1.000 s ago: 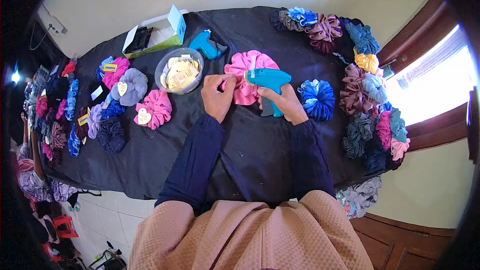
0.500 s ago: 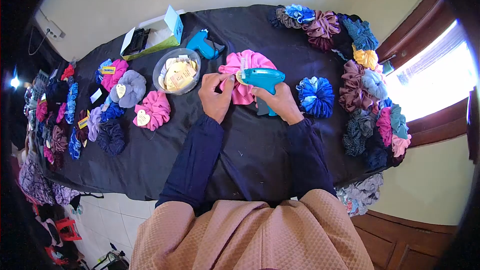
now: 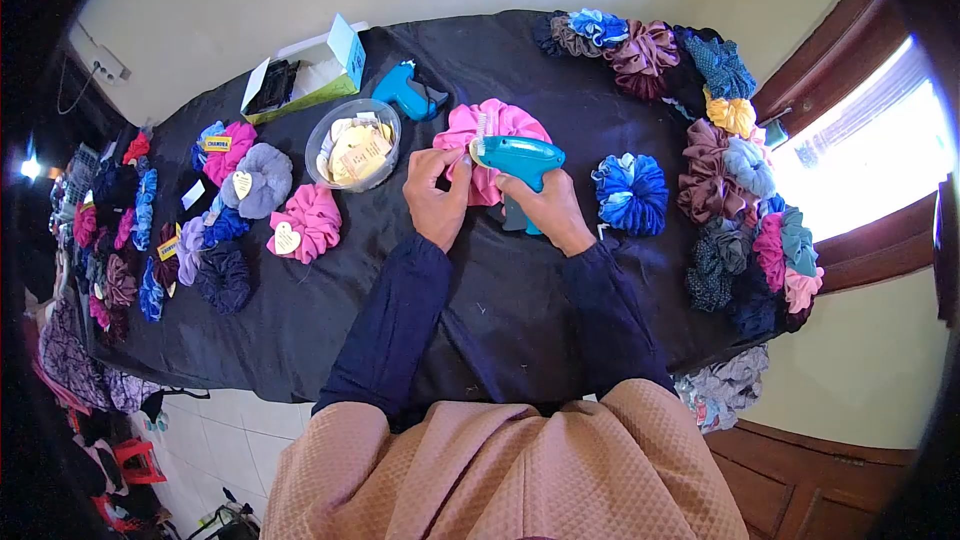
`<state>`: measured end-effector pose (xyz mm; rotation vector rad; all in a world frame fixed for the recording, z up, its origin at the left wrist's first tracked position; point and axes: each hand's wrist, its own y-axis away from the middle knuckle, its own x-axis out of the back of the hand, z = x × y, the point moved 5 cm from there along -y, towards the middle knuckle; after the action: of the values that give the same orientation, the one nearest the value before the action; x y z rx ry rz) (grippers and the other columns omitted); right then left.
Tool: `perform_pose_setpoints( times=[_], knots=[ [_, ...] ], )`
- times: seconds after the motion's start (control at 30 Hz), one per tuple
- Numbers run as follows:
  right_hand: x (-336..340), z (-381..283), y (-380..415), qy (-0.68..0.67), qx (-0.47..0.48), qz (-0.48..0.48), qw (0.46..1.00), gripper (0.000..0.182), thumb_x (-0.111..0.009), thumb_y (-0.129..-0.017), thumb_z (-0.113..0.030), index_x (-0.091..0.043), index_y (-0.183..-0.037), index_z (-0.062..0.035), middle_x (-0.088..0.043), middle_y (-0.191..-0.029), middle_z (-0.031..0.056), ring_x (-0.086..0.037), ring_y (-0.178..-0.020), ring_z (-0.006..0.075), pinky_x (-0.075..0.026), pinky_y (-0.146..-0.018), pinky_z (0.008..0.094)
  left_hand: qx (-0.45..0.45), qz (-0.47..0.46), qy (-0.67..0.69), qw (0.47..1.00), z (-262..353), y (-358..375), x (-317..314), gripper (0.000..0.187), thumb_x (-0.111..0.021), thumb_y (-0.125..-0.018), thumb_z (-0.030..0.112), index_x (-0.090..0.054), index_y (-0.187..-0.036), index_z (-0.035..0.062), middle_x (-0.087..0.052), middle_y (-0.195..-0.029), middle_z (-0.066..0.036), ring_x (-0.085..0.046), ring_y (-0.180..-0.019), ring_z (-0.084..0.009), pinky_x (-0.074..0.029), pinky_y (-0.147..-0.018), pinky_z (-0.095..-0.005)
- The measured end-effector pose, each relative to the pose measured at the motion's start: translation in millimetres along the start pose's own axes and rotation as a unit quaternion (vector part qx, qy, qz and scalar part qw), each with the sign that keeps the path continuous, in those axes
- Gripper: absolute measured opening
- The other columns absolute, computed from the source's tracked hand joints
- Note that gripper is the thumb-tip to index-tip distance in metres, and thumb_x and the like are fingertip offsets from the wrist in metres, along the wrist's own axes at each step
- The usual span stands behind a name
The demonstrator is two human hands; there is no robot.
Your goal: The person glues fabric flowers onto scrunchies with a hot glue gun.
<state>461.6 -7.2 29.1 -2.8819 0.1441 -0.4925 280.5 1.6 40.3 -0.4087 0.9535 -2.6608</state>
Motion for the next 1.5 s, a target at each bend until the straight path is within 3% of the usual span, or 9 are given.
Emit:
perform_pose_setpoints(
  times=[0.13,0.4,0.63,0.77,0.93,1.2,1.27,1.43,1.5],
  knots=[
    [-1.3,2.9,0.2,-0.006,0.004,-0.001,1.000,0.037,-0.075,-0.078,-0.033,-0.071,-0.099,-0.0025,-0.070,-0.079,0.0164,-0.070,-0.073,0.0247,-0.053,-0.066,0.0370,0.000,-0.003,-0.008,1.000,1.1,1.2,-1.6,0.016,-0.069,-0.079,0.000,-0.070,-0.095,0.0004,-0.066,-0.089,-0.011,-0.060,-0.088,-0.0239,-0.049,-0.078,-0.0331],
    [-1.5,-8.1,2.5,-0.026,0.000,-0.003,1.000,0.031,-0.074,-0.079,-0.027,-0.071,-0.098,-0.0027,-0.070,-0.076,0.0108,-0.065,-0.067,0.0157,-0.051,-0.063,0.0334,0.001,-0.002,-0.009,1.000,3.5,4.0,-3.4,0.018,-0.067,-0.079,-0.001,-0.070,-0.097,0.0002,-0.066,-0.092,-0.012,-0.060,-0.091,-0.0258,-0.049,-0.079,-0.0342],
    [-6.5,-12.3,4.8,-0.095,-0.011,-0.005,0.995,0.028,-0.074,-0.080,-0.023,-0.070,-0.101,-0.0035,-0.070,-0.079,0.0070,-0.065,-0.067,0.0141,-0.051,-0.064,0.0318,-0.019,0.001,-0.011,1.000,11.9,4.4,-2.9,0.018,-0.066,-0.081,-0.002,-0.070,-0.098,-0.0004,-0.067,-0.093,-0.012,-0.059,-0.091,-0.0274,-0.048,-0.080,-0.0354],
    [-11.2,-1.4,4.8,-0.116,-0.046,-0.013,0.992,0.029,-0.075,-0.080,-0.022,-0.070,-0.101,-0.0028,-0.071,-0.086,0.0090,-0.065,-0.075,0.0148,-0.052,-0.069,0.0321,-0.047,-0.016,-0.022,0.999,16.5,6.0,-5.9,0.015,-0.066,-0.085,0.001,-0.070,-0.100,-0.0009,-0.066,-0.094,-0.011,-0.059,-0.092,-0.0240,-0.047,-0.082,-0.0326],
    [-16.2,15.6,2.9,-0.159,-0.081,-0.024,0.984,0.029,-0.075,-0.080,-0.021,-0.070,-0.101,-0.0018,-0.071,-0.092,0.0093,-0.066,-0.082,0.0162,-0.051,-0.075,0.0327,-0.021,-0.018,-0.010,1.000,11.1,5.1,-7.0,0.017,-0.065,-0.086,0.002,-0.070,-0.101,0.0002,-0.067,-0.098,-0.010,-0.058,-0.098,-0.0249,-0.046,-0.088,-0.0346],
    [-13.3,-12.6,7.0,-0.288,-0.129,-0.066,0.946,0.023,-0.069,-0.087,-0.011,-0.063,-0.107,-0.0022,-0.066,-0.083,0.0046,-0.064,-0.067,0.0115,-0.053,-0.058,0.0269,-0.026,-0.020,0.004,0.999,9.8,1.3,-7.2,0.021,-0.066,-0.084,0.005,-0.069,-0.104,0.0026,-0.067,-0.106,-0.011,-0.055,-0.106,-0.0268,-0.043,-0.094,-0.0362],
    [-12.5,-12.0,6.8,-0.288,-0.131,-0.066,0.946,0.023,-0.069,-0.087,-0.013,-0.063,-0.107,-0.0021,-0.066,-0.083,0.0046,-0.064,-0.067,0.0120,-0.053,-0.058,0.0272,0.039,-0.041,0.032,0.998,6.6,3.0,-8.8,0.023,-0.066,-0.084,0.007,-0.069,-0.107,0.0027,-0.067,-0.107,-0.011,-0.055,-0.106,-0.0269,-0.044,-0.093,-0.0366],
    [-11.4,-14.2,7.3,-0.292,-0.118,-0.064,0.947,0.024,-0.069,-0.089,-0.017,-0.063,-0.107,-0.0024,-0.066,-0.081,0.0040,-0.063,-0.065,0.0122,-0.051,-0.057,0.0272,0.020,-0.052,0.033,0.998,6.6,3.5,-9.6,0.026,-0.066,-0.084,0.007,-0.068,-0.110,0.0024,-0.067,-0.106,-0.011,-0.055,-0.105,-0.0273,-0.044,-0.092,-0.0367],
    [-11.4,-11.4,8.2,-0.271,-0.124,-0.084,0.951,0.027,-0.068,-0.090,-0.020,-0.063,-0.111,-0.0034,-0.066,-0.087,0.0038,-0.064,-0.072,0.0116,-0.051,-0.064,0.0271,0.012,-0.057,0.025,0.998,6.7,3.4,-10.1,0.027,-0.067,-0.084,0.007,-0.068,-0.110,0.0024,-0.067,-0.106,-0.011,-0.055,-0.104,-0.0273,-0.044,-0.092,-0.0366]
  ],
)
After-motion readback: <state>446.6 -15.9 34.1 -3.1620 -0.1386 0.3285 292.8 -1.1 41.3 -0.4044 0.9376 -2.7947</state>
